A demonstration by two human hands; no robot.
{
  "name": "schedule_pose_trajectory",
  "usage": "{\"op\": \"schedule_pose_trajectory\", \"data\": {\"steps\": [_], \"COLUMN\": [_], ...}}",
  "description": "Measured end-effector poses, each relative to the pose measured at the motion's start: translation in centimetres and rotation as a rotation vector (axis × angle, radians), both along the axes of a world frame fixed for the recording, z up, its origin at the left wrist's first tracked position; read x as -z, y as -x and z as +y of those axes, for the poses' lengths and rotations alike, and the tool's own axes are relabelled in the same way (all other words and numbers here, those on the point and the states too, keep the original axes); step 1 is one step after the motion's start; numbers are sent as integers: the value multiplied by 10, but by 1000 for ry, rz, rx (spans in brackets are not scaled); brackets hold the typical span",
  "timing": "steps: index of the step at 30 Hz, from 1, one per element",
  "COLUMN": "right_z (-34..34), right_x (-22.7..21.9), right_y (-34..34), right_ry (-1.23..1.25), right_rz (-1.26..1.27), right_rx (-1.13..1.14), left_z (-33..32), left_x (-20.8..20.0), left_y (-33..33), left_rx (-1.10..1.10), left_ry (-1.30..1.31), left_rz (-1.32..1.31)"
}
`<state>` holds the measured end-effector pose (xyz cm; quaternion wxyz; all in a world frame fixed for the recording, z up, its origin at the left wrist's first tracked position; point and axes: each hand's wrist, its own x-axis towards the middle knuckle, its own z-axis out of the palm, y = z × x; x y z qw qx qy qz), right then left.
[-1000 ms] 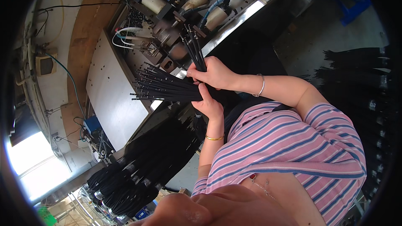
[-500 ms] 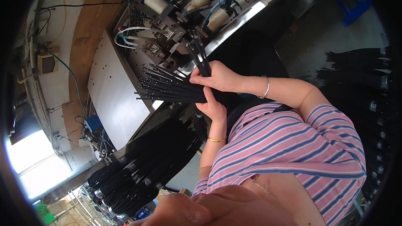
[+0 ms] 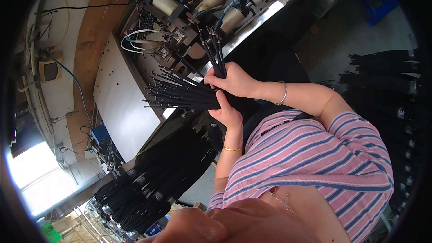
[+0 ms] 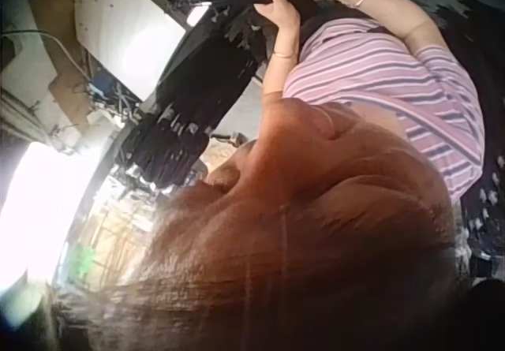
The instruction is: The person removes a bundle of cables from a rack, sits at a workstation, and feeds the ends of the cables into a machine to process them.
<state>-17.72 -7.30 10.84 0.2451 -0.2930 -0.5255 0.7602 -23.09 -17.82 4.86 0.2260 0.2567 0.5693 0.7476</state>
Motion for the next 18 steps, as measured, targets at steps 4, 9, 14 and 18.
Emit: {"op": "schedule_pose_trajectory", "data": {"steps": [4,9,14,18], "right_z": [1,6,8,-8], "right_x": [5,10,1,21], "right_y": [2,1,-1,1], "right_ry": [-24,29,-53,-156], "right_rz": [17,-74,-158,10], "right_rx": [15,-75,-193,35], "left_z": [2,1,4,0], "left_x": [0,3,-1,6], "left_y": [-1,1,2,-1], "left_rx": [-7,19,10,20], "left_ry": [-6,9,-6,-13], "left_rz": [-14,-16,-33,-23]}}
